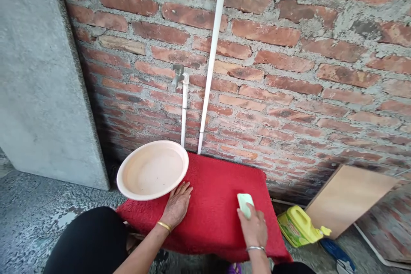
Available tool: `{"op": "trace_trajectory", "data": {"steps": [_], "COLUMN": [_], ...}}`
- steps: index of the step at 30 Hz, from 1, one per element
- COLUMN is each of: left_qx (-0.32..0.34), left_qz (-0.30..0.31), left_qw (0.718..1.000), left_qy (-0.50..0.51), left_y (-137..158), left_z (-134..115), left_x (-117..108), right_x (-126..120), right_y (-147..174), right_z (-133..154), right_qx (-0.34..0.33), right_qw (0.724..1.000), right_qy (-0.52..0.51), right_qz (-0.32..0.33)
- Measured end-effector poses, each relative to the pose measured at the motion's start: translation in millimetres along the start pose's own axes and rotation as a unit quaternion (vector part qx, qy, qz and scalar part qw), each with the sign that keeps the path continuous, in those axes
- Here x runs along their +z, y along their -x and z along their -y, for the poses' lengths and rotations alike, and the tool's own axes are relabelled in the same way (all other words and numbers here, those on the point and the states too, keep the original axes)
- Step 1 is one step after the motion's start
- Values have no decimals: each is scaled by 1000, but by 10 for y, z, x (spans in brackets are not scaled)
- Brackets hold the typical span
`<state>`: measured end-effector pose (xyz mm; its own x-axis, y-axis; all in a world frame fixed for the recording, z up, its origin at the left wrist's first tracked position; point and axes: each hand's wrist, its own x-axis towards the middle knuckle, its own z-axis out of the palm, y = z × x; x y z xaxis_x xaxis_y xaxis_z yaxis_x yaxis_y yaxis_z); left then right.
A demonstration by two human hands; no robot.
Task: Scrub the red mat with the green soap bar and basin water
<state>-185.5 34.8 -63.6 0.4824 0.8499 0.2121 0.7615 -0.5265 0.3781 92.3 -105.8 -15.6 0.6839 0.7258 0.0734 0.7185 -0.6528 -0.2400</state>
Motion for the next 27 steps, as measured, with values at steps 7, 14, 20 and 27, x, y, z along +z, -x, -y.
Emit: {"op": "trace_trajectory", "data": {"steps": [7, 14, 20, 27], "left_qx": [2, 5, -3, 3], "left_qz": [5, 7, 5, -13], "left_qw": [1000, 1000, 1000, 1000], "left_qy": [-16, -30, -24, -17], "left_y": [9, 7, 3, 6], "left_z": [5, 25, 7, 62], "left_x": [-41, -35, -20, 14], "right_x": [113, 181, -91, 109], "right_y": [273, 271, -185, 196], "right_z": [590, 890, -253, 887], "right_qx": [-94, -175, 69, -123], "right_qw": [993, 983, 998, 990], "right_qy": [-72, -41, 8, -58], "right_qz": [15, 48, -9, 23]}}
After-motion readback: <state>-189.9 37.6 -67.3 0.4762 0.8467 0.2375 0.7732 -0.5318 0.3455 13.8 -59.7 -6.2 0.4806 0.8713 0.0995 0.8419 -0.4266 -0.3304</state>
